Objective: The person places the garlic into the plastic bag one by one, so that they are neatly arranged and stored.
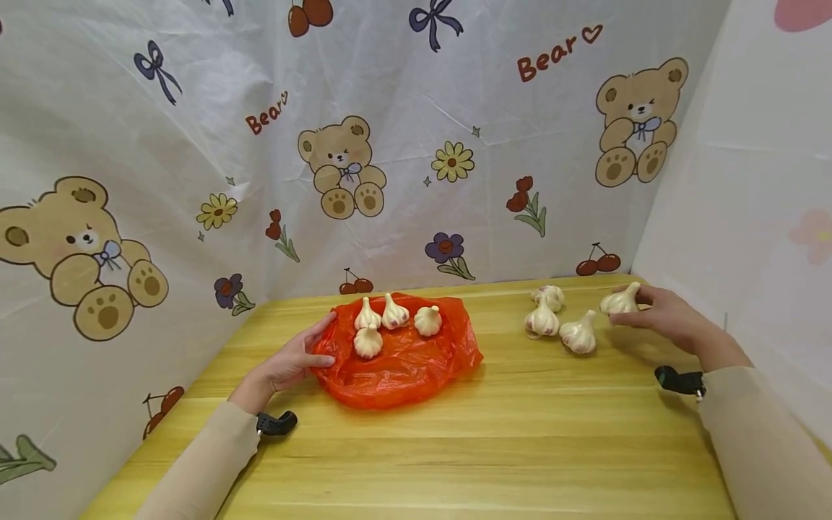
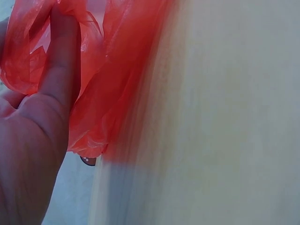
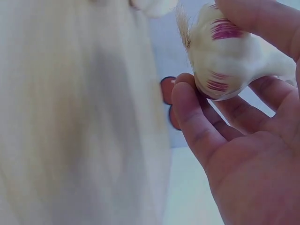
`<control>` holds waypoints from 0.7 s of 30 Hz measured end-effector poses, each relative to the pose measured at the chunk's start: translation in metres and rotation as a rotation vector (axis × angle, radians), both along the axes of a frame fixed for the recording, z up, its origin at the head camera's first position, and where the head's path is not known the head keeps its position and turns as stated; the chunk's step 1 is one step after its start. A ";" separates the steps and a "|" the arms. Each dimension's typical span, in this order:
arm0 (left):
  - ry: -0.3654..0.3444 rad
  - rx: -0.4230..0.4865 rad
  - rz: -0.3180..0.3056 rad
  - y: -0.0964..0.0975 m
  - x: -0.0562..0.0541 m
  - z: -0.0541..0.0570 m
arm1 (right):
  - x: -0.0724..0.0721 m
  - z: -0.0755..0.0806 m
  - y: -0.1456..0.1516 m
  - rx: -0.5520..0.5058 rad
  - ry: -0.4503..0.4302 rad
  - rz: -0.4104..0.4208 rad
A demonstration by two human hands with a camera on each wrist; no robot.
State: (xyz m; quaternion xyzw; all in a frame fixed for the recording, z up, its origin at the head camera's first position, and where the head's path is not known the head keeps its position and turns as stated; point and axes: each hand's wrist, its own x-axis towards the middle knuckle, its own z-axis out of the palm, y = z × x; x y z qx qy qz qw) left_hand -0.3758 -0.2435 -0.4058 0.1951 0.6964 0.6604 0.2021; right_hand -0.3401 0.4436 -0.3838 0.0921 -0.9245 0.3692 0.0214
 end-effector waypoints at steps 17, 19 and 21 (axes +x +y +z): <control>-0.010 0.008 -0.001 0.000 0.001 0.000 | 0.012 0.050 -0.053 0.022 0.029 0.078; -0.015 0.007 0.000 0.000 0.000 0.001 | 0.013 0.053 -0.061 0.026 0.035 0.090; -0.013 0.005 0.001 0.000 0.000 0.001 | 0.013 0.056 -0.067 0.043 0.047 0.102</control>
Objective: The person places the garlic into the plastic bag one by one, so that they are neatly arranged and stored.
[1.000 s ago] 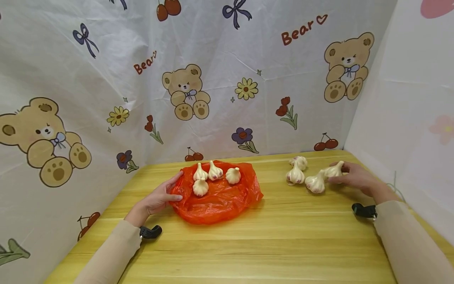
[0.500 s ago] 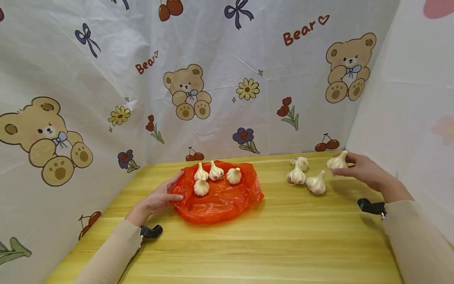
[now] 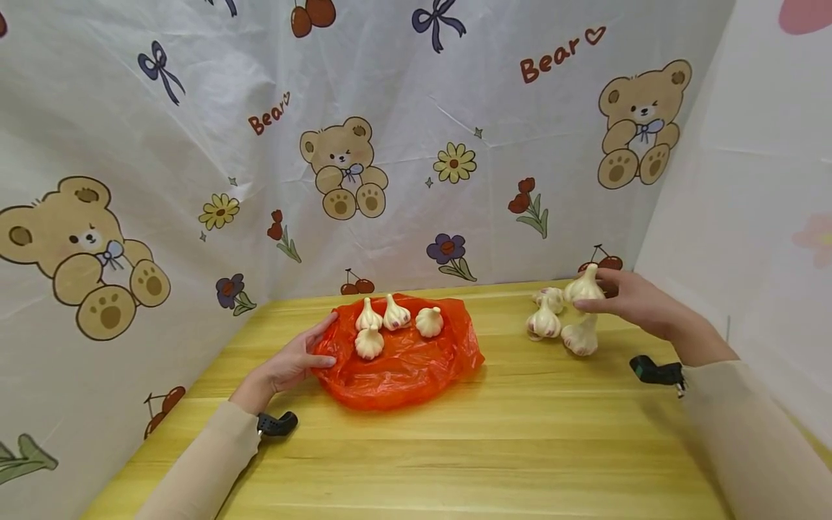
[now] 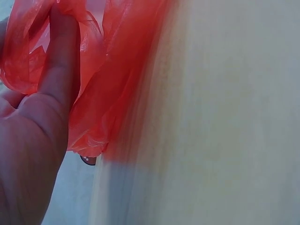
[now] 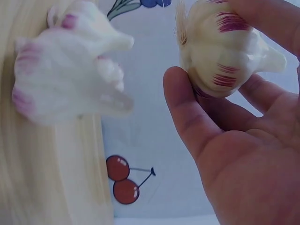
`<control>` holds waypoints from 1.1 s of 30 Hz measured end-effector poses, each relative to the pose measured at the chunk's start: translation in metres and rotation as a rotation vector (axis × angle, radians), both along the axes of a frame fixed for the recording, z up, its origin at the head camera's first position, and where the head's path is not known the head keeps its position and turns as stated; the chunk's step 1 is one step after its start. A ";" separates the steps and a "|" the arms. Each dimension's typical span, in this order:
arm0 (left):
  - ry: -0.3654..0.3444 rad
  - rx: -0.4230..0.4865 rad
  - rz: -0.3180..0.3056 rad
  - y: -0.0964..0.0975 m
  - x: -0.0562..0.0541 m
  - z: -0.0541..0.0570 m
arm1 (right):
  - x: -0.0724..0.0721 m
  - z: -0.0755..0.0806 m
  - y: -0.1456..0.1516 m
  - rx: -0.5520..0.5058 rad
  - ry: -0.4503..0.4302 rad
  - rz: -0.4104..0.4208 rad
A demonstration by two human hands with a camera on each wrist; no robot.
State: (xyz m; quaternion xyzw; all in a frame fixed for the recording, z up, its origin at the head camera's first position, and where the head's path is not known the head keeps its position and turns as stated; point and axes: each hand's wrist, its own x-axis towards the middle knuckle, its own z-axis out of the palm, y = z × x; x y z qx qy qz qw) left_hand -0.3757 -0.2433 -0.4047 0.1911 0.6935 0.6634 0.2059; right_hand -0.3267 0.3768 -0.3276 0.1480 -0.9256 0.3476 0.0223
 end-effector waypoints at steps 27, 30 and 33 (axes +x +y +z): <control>0.007 0.005 -0.009 0.000 -0.002 -0.003 | -0.013 0.015 -0.091 -0.047 -0.131 0.230; 0.005 -0.003 -0.007 0.000 -0.002 -0.003 | -0.015 0.018 -0.102 -0.021 -0.127 0.230; 0.001 -0.012 -0.006 0.000 -0.003 -0.003 | -0.016 0.020 -0.114 -0.011 -0.143 0.242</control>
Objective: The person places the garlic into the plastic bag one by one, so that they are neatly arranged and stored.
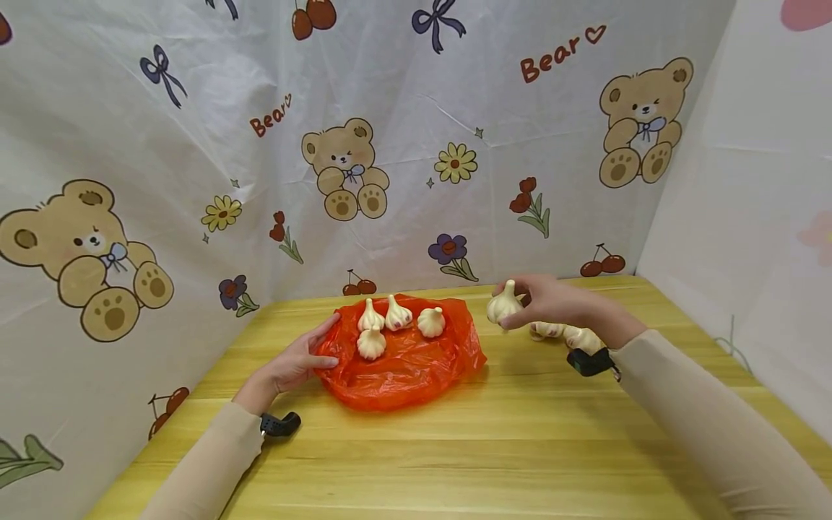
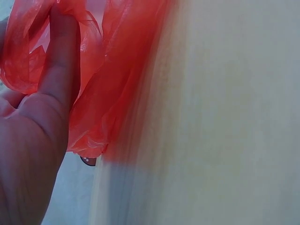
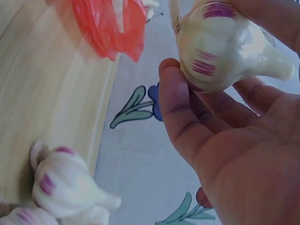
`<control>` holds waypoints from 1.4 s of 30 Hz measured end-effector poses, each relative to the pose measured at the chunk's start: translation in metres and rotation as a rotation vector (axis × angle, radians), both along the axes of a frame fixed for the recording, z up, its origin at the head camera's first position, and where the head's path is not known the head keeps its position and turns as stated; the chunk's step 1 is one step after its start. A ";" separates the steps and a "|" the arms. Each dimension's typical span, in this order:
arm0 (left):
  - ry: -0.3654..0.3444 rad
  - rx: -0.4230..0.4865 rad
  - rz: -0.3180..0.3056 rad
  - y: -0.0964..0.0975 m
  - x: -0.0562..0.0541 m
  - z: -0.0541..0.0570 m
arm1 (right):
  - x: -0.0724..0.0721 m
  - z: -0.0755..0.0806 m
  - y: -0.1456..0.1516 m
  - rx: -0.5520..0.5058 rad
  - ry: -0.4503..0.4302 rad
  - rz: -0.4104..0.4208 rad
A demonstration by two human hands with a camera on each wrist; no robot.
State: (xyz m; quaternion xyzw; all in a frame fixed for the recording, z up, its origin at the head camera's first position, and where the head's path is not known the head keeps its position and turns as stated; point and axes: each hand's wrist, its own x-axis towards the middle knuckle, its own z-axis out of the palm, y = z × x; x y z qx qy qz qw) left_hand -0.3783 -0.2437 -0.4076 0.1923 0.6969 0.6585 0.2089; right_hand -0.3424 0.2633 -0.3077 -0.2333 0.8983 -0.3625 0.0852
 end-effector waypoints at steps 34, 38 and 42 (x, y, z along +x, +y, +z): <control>0.017 0.008 -0.003 0.000 0.003 0.002 | -0.046 0.000 -0.104 0.017 -0.128 0.108; 0.020 0.007 -0.008 0.000 0.003 0.002 | -0.052 -0.003 -0.119 0.018 -0.154 0.094; 0.021 0.012 -0.011 0.001 0.003 0.002 | -0.060 -0.008 -0.134 -0.003 -0.152 0.105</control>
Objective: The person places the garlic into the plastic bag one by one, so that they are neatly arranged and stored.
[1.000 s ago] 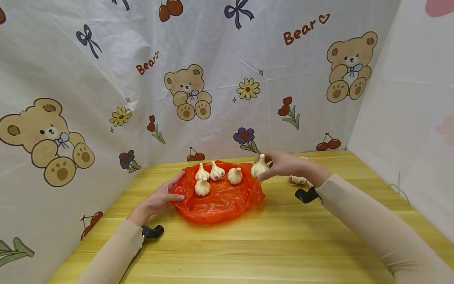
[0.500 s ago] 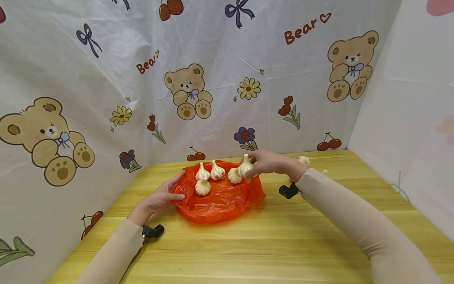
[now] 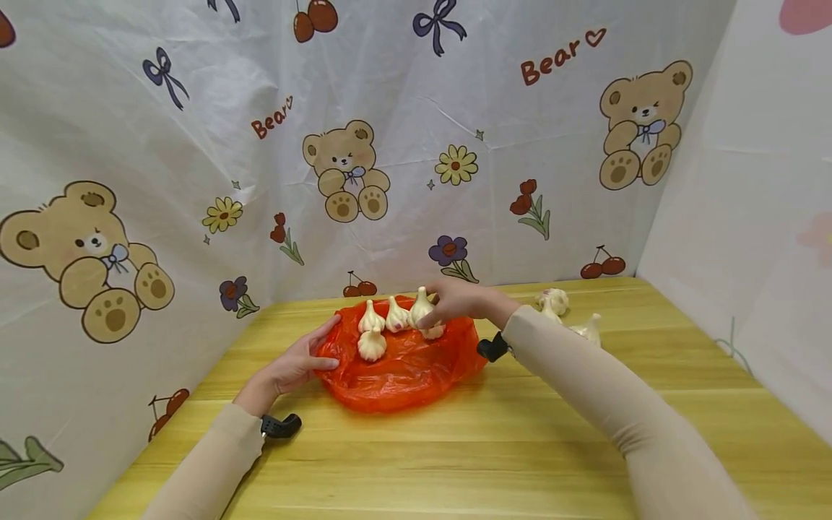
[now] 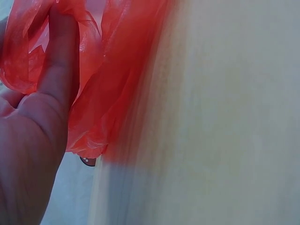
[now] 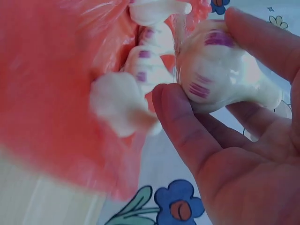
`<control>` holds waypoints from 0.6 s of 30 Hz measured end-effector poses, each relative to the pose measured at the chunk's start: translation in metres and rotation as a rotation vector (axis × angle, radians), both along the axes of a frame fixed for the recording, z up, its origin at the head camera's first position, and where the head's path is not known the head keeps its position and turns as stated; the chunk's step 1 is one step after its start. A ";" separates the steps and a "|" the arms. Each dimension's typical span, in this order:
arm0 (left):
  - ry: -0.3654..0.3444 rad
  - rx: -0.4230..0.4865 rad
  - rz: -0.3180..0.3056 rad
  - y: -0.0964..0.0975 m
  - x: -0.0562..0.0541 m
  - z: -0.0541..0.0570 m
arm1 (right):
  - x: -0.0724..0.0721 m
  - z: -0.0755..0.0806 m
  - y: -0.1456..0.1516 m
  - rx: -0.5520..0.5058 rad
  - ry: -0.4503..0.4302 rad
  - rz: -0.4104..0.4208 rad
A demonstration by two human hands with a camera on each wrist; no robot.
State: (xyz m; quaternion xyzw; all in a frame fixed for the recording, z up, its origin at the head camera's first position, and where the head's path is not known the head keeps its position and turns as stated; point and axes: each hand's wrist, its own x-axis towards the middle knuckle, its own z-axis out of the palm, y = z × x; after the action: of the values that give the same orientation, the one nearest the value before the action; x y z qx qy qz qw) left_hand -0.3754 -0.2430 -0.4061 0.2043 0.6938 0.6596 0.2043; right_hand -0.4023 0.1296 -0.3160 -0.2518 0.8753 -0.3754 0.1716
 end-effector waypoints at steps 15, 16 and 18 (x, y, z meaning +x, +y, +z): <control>-0.007 0.005 0.006 0.000 0.000 -0.001 | -0.011 -0.012 -0.046 -0.059 -0.056 -0.032; -0.007 0.003 0.004 -0.001 -0.001 -0.001 | -0.012 -0.013 -0.049 -0.052 -0.059 -0.041; -0.009 0.003 0.004 -0.001 -0.002 -0.001 | -0.013 -0.016 -0.053 -0.025 -0.054 -0.060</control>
State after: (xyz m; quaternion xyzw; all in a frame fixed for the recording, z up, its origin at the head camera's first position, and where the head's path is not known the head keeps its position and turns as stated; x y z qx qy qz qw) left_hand -0.3770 -0.2442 -0.4071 0.2004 0.6924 0.6618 0.2059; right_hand -0.4152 0.0771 -0.3315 -0.2173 0.8728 -0.3980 0.1807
